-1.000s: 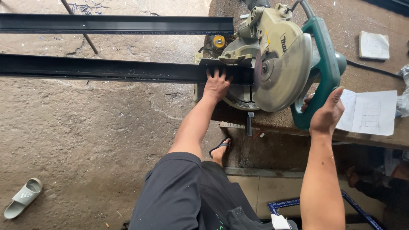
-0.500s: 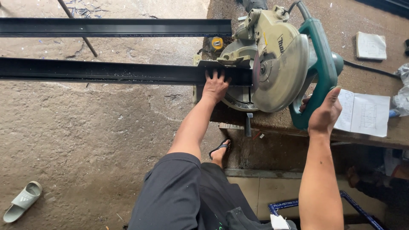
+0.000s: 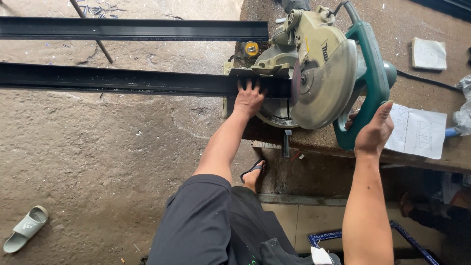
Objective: Measuring and marking metal frames before positioning them on a miter saw for cutting.
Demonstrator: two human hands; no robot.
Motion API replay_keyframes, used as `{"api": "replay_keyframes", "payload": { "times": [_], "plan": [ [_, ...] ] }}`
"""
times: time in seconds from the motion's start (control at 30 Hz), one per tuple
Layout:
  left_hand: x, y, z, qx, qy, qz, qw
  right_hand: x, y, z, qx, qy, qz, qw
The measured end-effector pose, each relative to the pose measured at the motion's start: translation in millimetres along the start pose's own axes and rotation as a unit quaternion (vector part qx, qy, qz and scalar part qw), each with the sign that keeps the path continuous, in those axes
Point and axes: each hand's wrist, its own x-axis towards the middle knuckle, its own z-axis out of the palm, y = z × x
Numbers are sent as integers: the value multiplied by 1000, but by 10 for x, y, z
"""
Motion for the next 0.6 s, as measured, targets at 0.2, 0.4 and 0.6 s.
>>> {"api": "replay_keyframes", "payload": {
  "times": [0.2, 0.4, 0.6],
  "plan": [
    [2, 3, 20, -1, 14, 0, 1000, 3, 7, -1, 14, -3, 6, 1000],
    [14, 4, -15, 6, -1, -2, 1000, 3, 14, 4, 9, 7, 15, 1000],
    [-2, 3, 6, -1, 29, 2, 1000, 27, 29, -19, -3, 10, -5, 1000]
  ]
}}
